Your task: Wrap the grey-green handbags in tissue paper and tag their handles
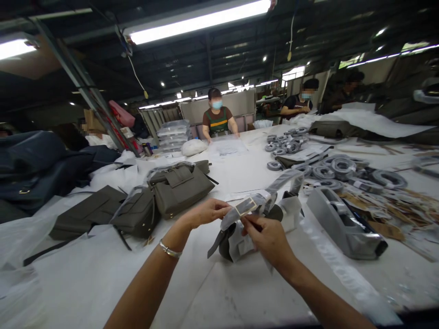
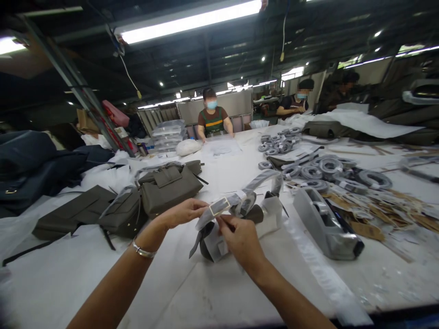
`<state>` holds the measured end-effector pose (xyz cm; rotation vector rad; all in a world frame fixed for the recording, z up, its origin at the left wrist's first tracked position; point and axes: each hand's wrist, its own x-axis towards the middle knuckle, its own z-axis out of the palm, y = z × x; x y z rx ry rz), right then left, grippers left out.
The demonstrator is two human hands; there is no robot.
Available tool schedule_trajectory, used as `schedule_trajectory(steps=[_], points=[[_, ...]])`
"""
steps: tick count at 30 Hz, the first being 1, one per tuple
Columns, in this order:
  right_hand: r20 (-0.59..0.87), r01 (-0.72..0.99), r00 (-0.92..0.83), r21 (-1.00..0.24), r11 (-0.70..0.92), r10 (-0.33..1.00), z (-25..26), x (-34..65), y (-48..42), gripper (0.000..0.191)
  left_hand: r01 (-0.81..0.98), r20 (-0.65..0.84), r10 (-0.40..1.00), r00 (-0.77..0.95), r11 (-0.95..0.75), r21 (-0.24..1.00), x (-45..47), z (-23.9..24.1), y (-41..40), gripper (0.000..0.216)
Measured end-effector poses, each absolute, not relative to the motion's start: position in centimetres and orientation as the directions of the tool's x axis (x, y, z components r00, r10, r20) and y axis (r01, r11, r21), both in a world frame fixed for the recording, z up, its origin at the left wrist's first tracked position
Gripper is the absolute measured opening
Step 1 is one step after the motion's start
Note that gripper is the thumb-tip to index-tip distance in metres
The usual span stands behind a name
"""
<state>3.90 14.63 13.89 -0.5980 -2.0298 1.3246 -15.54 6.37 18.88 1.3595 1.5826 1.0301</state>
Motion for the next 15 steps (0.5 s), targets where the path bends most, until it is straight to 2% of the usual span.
schedule_trajectory(steps=[4, 11, 13, 15], points=[[0.267, 0.067, -0.697, -0.900, 0.431, 0.665, 14.7, 2.9, 14.7, 0.033, 0.264, -0.124, 0.991, -0.046, 0.132, 0.955, -15.4, 18.5, 7.0, 0.035], [0.253, 0.017, -0.697, -0.930, 0.368, 0.671, 13.8, 3.0, 15.0, 0.031, 0.057, -0.049, 0.961, -0.271, 0.067, 0.996, -15.0, 17.3, 6.4, 0.033], [0.220, -0.028, -0.729, -0.956, 0.294, 0.648, 13.1, 3.4, 14.9, 0.033, -0.042, -0.035, 0.944, -0.327, 0.022, 0.999, -14.8, 17.2, 5.8, 0.032], [0.141, -0.068, -0.766, -0.988, 0.139, 0.627, 12.4, 4.0, 14.5, 0.049, -0.146, -0.031, 0.933, -0.359, -0.023, 0.989, -14.6, 17.1, 5.1, 0.029]])
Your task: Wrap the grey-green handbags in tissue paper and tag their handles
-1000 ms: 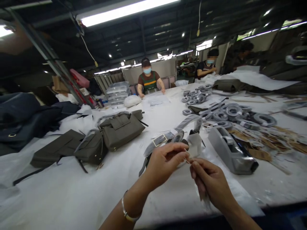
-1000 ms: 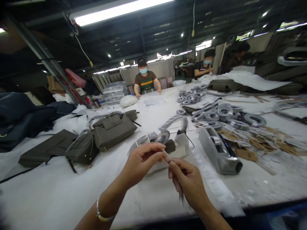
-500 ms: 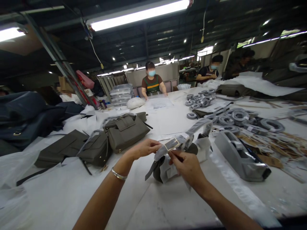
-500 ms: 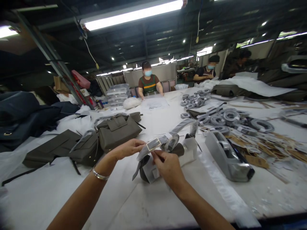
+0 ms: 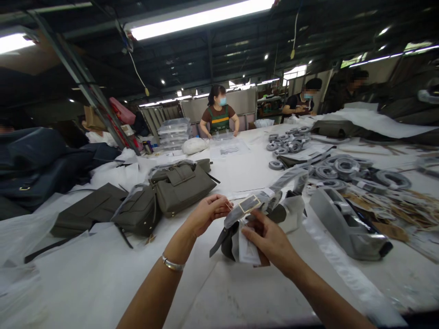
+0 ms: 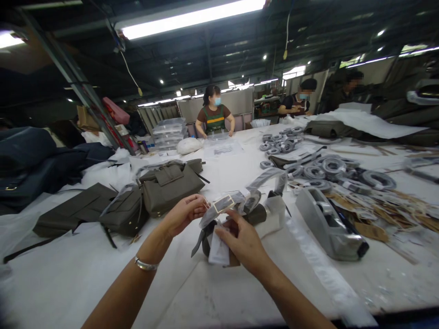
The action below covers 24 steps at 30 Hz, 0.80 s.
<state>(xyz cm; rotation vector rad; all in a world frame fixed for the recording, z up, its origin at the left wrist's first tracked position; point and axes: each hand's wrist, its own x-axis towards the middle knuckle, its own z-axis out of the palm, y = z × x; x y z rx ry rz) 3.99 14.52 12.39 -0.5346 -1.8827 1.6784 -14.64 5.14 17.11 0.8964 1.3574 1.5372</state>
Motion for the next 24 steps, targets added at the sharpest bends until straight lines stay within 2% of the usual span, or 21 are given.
schedule_trajectory(steps=[2, 5, 8, 12, 15, 17, 20, 24], points=[[0.069, -0.107, -0.811, -0.994, -0.031, 0.581, 12.0, 4.8, 14.0, 0.063, -0.237, -0.024, 0.927, -0.375, -0.071, 0.969, -14.4, 17.0, 4.5, 0.025], [0.025, -0.138, -0.860, -0.973, -0.185, 0.510, 12.1, 6.0, 12.9, 0.065, -0.337, 0.002, 0.917, -0.400, -0.149, 0.930, -14.0, 16.6, 3.9, 0.025], [0.049, -0.159, -0.861, -0.971, -0.176, 0.506, 12.8, 6.9, 12.2, 0.055, -0.396, 0.044, 0.898, -0.437, -0.236, 0.887, -13.5, 16.4, 3.4, 0.027], [0.098, -0.171, -0.887, -0.977, -0.125, 0.451, 12.8, 7.7, 12.2, 0.034, -0.410, 0.141, 0.872, -0.469, -0.357, 0.839, -12.9, 16.7, 3.0, 0.039], [0.141, -0.208, -0.916, -0.968, -0.143, 0.375, 12.3, 7.9, 12.6, 0.034, -0.369, 0.177, 0.860, -0.478, -0.380, 0.848, -12.6, 16.8, 2.9, 0.040], [0.182, -0.214, -0.911, -0.976, -0.047, 0.371, 12.3, 7.8, 12.7, 0.035, -0.313, 0.191, 0.852, -0.487, -0.374, 0.873, -12.4, 16.6, 3.1, 0.040], [0.338, -0.243, -0.836, -0.934, 0.262, 0.432, 12.8, 7.1, 12.7, 0.029, -0.243, 0.213, 0.852, -0.479, -0.362, 0.900, -12.3, 16.0, 3.5, 0.040], [0.637, -0.288, -0.648, -0.712, 0.640, 0.418, 14.0, 6.0, 12.6, 0.022, -0.208, 0.239, 0.847, -0.475, -0.372, 0.905, -12.3, 15.5, 4.0, 0.043]])
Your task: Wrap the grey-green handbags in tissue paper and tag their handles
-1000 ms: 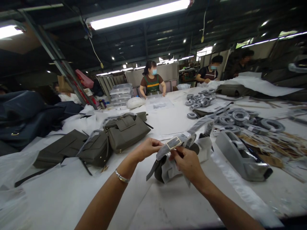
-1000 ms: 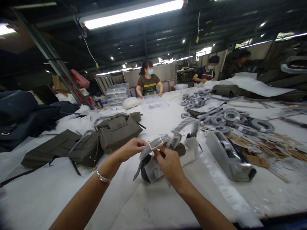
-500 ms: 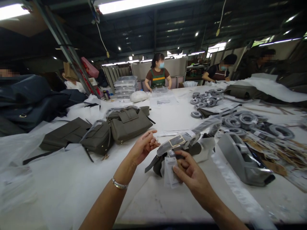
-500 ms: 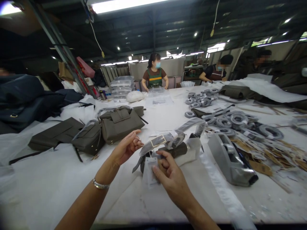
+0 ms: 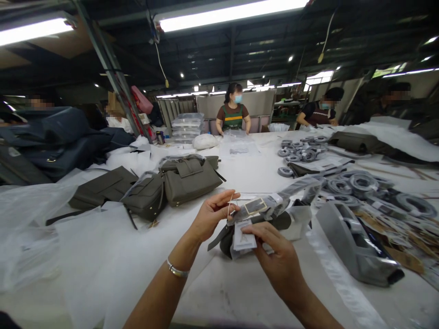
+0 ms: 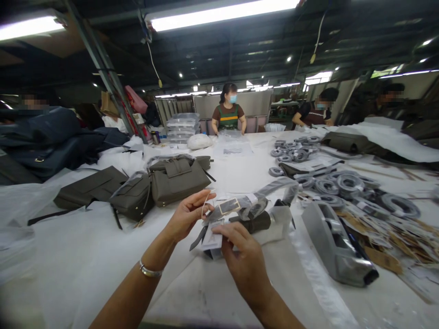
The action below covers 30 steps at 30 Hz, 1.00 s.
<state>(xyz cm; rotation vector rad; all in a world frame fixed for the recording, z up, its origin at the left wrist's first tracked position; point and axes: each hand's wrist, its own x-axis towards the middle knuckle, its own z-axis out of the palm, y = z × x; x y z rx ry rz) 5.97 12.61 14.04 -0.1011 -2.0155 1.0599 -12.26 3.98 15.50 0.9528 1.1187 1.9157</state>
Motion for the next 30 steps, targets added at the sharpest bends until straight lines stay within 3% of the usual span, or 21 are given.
schedule_trajectory(steps=[3, 11, 14, 17, 22, 27, 30], points=[[0.729, -0.246, -0.560, -0.599, 0.762, 0.393, 14.9, 5.3, 12.7, 0.018, -0.209, 0.275, 0.824, -0.496, -0.421, 0.883, -12.2, 15.4, 3.8, 0.043], [0.705, -0.123, -0.614, -0.528, 0.840, 0.354, 17.0, 3.6, 12.7, 0.018, -0.205, 0.404, 0.825, -0.396, -0.508, 0.836, -11.8, 15.6, 3.0, 0.054], [0.705, -0.045, -0.633, -0.445, 0.894, 0.319, 17.4, 3.1, 12.9, 0.019, -0.060, 0.414, 0.827, -0.380, -0.469, 0.881, -11.3, 16.6, 2.5, 0.054], [0.694, -0.076, -0.665, -0.431, 0.899, 0.277, 17.5, 2.9, 13.2, 0.020, 0.251, 0.446, 0.788, -0.425, -0.370, 0.894, -10.4, 17.8, 2.0, 0.050], [0.737, -0.131, -0.634, -0.401, 0.907, 0.234, 17.1, 3.6, 14.0, 0.027, 0.675, 0.603, 0.644, -0.470, -0.178, 0.716, -9.1, 17.6, 0.7, 0.047], [0.714, 0.063, -0.665, -0.240, 0.969, 0.220, 16.6, 4.1, 15.4, 0.036, 0.730, 0.605, 0.577, -0.548, -0.023, 0.683, -8.0, 15.3, -1.1, 0.052], [0.707, 0.072, -0.677, -0.214, 0.974, 0.205, 16.4, 3.9, 16.1, 0.034, 0.762, 0.648, 0.496, -0.578, 0.043, 0.647, -7.2, 14.6, -2.0, 0.049]])
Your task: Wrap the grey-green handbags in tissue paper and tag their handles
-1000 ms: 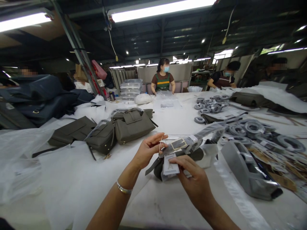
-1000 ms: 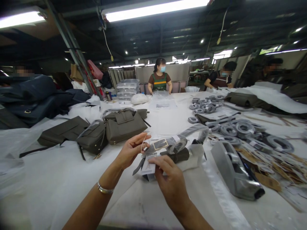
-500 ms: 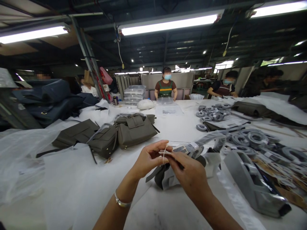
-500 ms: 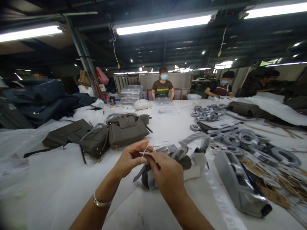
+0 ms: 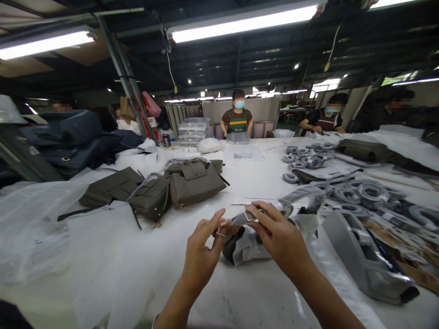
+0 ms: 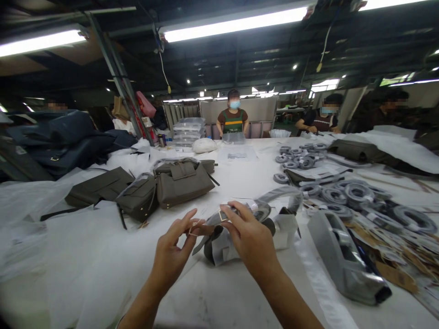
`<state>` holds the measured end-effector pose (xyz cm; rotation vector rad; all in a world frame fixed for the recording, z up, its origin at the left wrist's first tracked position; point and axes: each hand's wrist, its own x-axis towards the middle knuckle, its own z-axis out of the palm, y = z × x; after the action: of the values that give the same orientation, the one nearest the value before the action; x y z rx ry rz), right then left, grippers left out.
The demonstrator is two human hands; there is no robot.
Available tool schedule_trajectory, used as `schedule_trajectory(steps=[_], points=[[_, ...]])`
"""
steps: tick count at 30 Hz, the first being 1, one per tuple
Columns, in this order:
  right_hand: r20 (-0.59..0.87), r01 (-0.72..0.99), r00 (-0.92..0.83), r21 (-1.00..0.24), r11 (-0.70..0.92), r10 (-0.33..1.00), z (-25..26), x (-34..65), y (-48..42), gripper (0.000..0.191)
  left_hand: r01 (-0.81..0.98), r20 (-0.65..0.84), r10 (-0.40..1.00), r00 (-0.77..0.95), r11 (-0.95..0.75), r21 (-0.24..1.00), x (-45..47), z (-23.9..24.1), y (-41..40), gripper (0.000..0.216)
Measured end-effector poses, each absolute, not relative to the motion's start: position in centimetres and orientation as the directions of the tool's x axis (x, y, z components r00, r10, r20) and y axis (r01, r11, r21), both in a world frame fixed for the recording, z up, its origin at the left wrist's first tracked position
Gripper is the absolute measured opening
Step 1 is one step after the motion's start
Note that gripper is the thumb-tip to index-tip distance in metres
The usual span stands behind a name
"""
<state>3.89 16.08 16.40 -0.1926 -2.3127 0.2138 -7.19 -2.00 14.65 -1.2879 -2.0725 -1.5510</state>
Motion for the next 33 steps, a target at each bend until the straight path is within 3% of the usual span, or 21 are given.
schedule_trajectory(steps=[4, 7, 10, 13, 15, 17, 19, 20, 23, 25, 29, 33], points=[[0.749, 0.086, -0.612, -0.255, 0.963, 0.253, 16.2, 3.5, 16.6, 0.030, 0.772, 0.667, 0.426, -0.611, 0.134, 0.621, -7.3, 14.4, -3.3, 0.046], [0.759, 0.101, -0.587, -0.276, 0.956, 0.281, 16.0, 3.5, 16.8, 0.029, 0.641, 0.560, 0.338, -0.756, 0.211, 0.738, -8.4, 13.3, -4.7, 0.047], [0.763, 0.111, -0.572, -0.293, 0.950, 0.302, 15.6, 3.5, 16.9, 0.028, 0.459, 0.409, 0.261, -0.874, 0.172, 0.871, -8.7, 11.1, -6.1, 0.058], [0.765, 0.110, -0.553, -0.327, 0.939, 0.331, 15.0, 3.3, 17.0, 0.027, 0.453, 0.412, 0.240, -0.879, 0.149, 0.879, -6.3, 9.2, -6.9, 0.063], [0.760, 0.091, -0.543, -0.369, 0.925, 0.357, 14.7, 3.0, 17.0, 0.027, 0.651, 0.602, 0.257, -0.756, 0.199, 0.733, -3.5, 8.8, -6.8, 0.059], [0.751, 0.032, -0.550, -0.417, 0.908, 0.364, 14.5, 2.6, 17.0, 0.028, 0.897, 0.819, 0.375, -0.435, 0.104, 0.429, -0.8, 9.0, -6.0, 0.063], [0.749, -0.050, -0.560, -0.459, 0.887, 0.356, 14.5, 2.3, 16.8, 0.029, 0.977, 0.854, 0.503, -0.132, -0.080, 0.199, 1.0, 9.3, -4.7, 0.067], [0.750, -0.085, -0.562, -0.474, 0.876, 0.350, 14.5, 2.3, 16.7, 0.030, 0.977, 0.824, 0.564, -0.057, -0.140, 0.163, 1.5, 9.3, -3.9, 0.066], [0.746, -0.138, -0.569, -0.501, 0.854, 0.346, 14.7, 3.3, 16.5, 0.034, 0.954, 0.688, 0.722, -0.074, -0.149, 0.259, 1.5, 8.9, -1.9, 0.061], [0.751, -0.150, -0.551, -0.518, 0.842, 0.364, 14.6, 4.9, 16.6, 0.037, 0.930, 0.656, 0.743, -0.133, -0.135, 0.342, 1.0, 8.4, -1.6, 0.058], [0.715, -0.125, -0.486, -0.625, 0.770, 0.502, 12.4, 9.1, 17.4, 0.034, 0.869, 0.720, 0.556, -0.415, 0.007, 0.496, -0.2, 7.8, -3.8, 0.044], [0.549, -0.035, -0.583, -0.754, 0.656, 0.599, 8.4, 12.2, 18.2, 0.029, 0.597, 0.530, 0.319, -0.785, 0.163, 0.786, -2.6, 7.9, -4.7, 0.036]])
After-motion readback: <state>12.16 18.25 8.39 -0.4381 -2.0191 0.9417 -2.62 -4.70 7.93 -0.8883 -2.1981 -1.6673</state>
